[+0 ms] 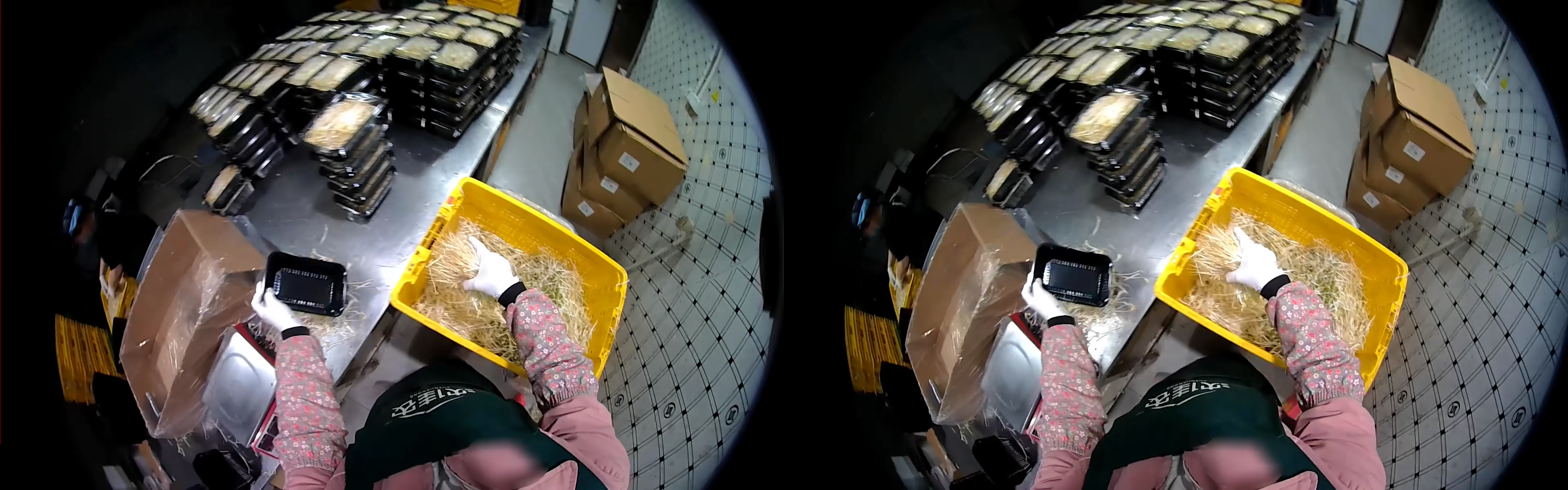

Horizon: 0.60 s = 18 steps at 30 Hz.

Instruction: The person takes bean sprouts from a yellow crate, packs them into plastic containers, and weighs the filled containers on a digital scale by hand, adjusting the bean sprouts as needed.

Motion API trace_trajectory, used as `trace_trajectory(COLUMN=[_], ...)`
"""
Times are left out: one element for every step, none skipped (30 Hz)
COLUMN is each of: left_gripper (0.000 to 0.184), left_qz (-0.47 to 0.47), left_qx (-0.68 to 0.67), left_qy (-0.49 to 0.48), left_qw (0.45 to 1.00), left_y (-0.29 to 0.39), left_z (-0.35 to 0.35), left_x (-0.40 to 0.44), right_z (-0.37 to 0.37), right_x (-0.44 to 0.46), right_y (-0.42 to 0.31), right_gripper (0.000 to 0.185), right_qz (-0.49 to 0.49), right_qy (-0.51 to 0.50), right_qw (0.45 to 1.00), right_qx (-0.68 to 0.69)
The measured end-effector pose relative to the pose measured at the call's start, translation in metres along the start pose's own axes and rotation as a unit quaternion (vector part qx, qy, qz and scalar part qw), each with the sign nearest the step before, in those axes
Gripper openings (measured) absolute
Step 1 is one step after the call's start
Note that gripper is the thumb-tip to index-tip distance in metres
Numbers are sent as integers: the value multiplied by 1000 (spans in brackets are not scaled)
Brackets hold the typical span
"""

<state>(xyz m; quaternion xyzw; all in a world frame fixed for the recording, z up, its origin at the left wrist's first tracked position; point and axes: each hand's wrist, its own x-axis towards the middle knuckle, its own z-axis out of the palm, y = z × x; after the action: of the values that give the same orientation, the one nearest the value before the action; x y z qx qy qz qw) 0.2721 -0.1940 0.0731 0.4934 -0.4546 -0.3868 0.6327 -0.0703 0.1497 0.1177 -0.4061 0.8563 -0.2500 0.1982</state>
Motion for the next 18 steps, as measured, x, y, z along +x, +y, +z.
trace_trajectory(left_gripper=[35,40,48,55,59,63,67,71,71,71,68,64,58,56,55,54,52,52], left_qz=[59,117,196,272,324,373,396,415,432,448,398,341,326,296,263,232,194,127], left_qx=[18,35,68,106,146,191,218,249,264,280,353,422,414,326,300,270,233,182], left_qy=[-12,-19,-35,-48,-64,-79,-95,-112,-123,-136,-169,-202,-194,-167,-146,-124,-114,-113], left_qw=[998,992,978,955,932,904,887,868,853,838,829,815,827,882,905,926,946,968], left_y=[18,46,71,95,119,134,139,142,141,142,143,146,132,119,108,101,95,84], left_z=[0,0,-1,-7,-16,-26,-34,-44,-56,-69,-85,-104,-124,-143,-161,-180,-198,-216], left_x=[-10,-23,-32,-39,-47,-52,-54,-55,-55,-54,-54,-53,-45,-34,-30,-27,-22,-17], right_z=[-9,-5,1,8,10,26,44,63,85,108,129,146,161,177,188,201,215,225], right_x=[1,4,7,11,8,12,15,16,15,17,17,11,5,-2,-8,-14,-18,-24], right_y=[-39,-67,-94,-124,-167,-195,-223,-250,-277,-303,-324,-349,-370,-389,-405,-419,-432,-445], right_gripper=[102,102,99,95,85,66,57,49,41,40,38,36,35,38,40,42,44,44], right_qz=[-8,-26,-81,-137,-149,-211,-247,-282,-329,-382,-406,-428,-442,-473,-510,-545,-571,-575], right_qy=[-13,-10,8,23,8,35,38,39,51,57,22,-16,-11,4,-8,-17,-33,-64], right_qw=[999,999,994,984,979,962,951,938,923,902,897,890,885,876,857,837,818,809], right_qx=[-33,-42,-78,-111,-142,-169,-184,-196,-194,-195,-174,-154,-149,-94,-72,-51,-59,-102])
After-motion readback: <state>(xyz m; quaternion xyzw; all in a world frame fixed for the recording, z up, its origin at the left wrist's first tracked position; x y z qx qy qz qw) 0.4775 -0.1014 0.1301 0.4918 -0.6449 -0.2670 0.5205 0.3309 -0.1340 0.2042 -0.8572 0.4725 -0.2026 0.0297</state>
